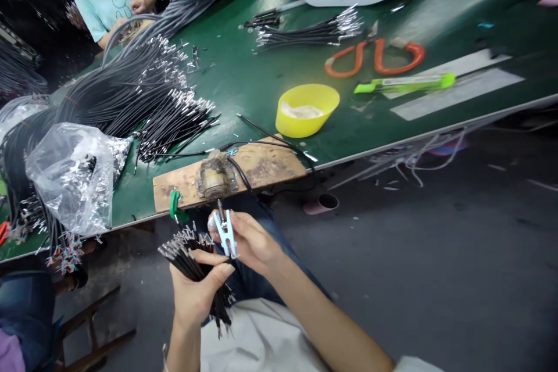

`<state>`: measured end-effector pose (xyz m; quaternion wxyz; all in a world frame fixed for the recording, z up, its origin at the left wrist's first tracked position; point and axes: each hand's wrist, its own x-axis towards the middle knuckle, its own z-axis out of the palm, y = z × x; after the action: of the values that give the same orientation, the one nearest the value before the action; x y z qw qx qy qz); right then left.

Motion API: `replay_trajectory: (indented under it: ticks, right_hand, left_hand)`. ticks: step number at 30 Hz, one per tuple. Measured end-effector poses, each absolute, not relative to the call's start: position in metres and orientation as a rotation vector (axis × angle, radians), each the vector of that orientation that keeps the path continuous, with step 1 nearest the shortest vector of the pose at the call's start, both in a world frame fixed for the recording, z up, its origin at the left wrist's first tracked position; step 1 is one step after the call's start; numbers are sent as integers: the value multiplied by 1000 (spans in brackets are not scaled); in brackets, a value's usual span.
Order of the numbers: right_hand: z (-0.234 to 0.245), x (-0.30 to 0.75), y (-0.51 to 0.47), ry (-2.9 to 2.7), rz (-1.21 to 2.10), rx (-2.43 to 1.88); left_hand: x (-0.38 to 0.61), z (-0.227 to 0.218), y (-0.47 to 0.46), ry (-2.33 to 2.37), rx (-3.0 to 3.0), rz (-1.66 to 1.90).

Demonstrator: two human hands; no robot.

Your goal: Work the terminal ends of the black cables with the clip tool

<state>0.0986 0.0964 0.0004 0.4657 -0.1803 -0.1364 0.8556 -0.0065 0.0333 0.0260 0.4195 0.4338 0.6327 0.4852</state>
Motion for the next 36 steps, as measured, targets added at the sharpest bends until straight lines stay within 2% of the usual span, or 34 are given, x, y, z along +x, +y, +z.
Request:
replay_trajectory:
  ticks: [7, 12, 15, 18, 21, 23, 32, 36]
  right_hand:
    - [-19, 98, 93, -284, 2157, -462]
    - [-37, 117, 87, -410, 2009, -592]
    - [-40, 132, 74, -584, 1809, -794]
    - [-30, 138, 59, -902, 1461, -954]
    - [-10, 133, 49, -1369, 1080, -941]
    - [1, 127, 48, -1599, 979, -889]
    - [-6, 123, 53, -1454, 1213, -813]
    - [-3, 117, 48, -1462, 1011, -906]
  left_hand:
    - [-3, 31, 30, 1590, 1038, 1218]
    - [-6, 27, 22, 1591, 990, 1207]
    - [-10, 24, 16, 1566, 960, 1131]
    - [-12, 22, 12, 1528, 938, 1008]
    - [-7, 23, 10, 1492, 970, 926]
    - [-2, 22, 9, 1460, 991, 888]
    - [-7, 7, 1, 1603, 858, 1039]
    - [-7, 0, -2, 1588, 791, 1077]
